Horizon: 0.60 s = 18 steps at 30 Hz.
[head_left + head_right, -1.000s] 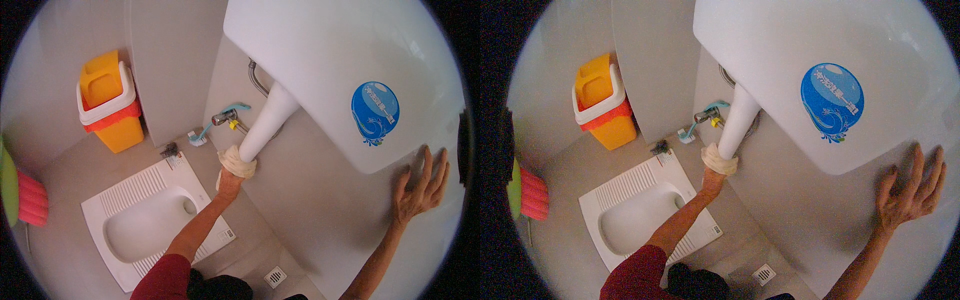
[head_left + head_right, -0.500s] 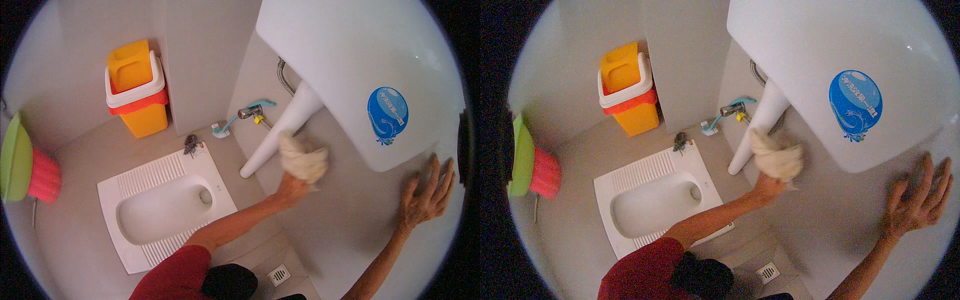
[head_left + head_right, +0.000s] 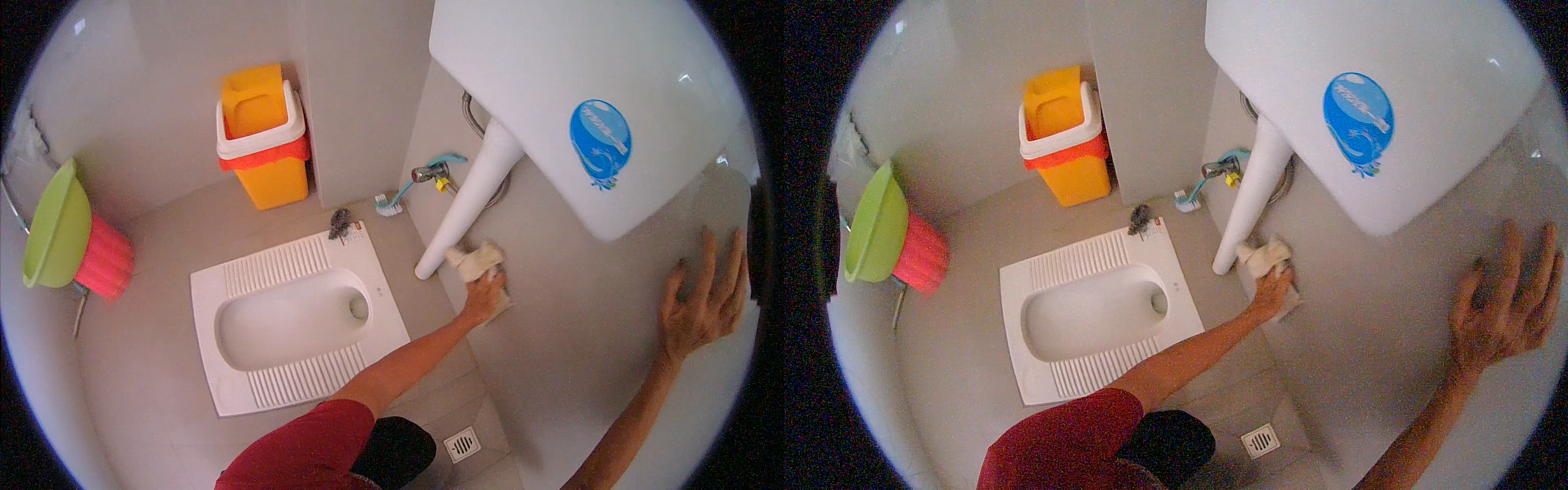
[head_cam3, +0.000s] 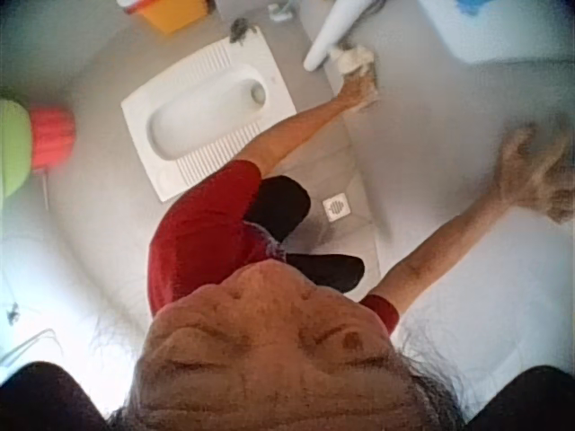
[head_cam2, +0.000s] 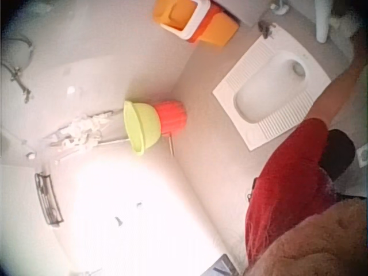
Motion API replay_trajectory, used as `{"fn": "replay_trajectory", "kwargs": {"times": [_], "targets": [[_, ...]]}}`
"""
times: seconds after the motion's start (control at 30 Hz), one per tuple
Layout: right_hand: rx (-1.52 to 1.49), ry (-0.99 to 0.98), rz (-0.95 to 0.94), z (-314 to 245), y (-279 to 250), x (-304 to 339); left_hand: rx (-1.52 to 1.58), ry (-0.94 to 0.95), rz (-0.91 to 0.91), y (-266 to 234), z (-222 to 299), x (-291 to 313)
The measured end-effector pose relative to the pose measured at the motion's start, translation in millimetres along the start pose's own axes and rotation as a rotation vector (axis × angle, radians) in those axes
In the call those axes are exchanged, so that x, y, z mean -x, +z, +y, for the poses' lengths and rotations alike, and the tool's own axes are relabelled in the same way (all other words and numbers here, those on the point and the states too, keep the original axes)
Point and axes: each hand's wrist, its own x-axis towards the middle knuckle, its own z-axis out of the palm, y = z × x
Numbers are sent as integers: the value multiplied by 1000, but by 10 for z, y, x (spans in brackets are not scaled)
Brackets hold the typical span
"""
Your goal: The person sprays a cleaning solution from a white bottle onto a cloth and wipes the bathroom walls. They clean the wall surface around a white water heater and a squat toilet, moving the cloth in circular and vertical motions to cover the area.
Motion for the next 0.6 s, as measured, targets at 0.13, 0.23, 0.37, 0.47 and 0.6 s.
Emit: {"fn": "replay_trajectory", "kwargs": {"times": [0.13,0.23,0.37,0.47,0.6], "targets": [[36,75,-110,145,-8,303,758,-847,-354,-159,430,315],[63,143,-131,31,-9,258,663,-568,-368,-217,643,466],[35,156,-95,-40,39,208,530,-214,-369,-199,851,604],[99,70,-89,95,-9,212,557,176,-325,-214,1429,508],[211,-17,-98,60,40,149,569,253,-503,-491,1615,215]]}}
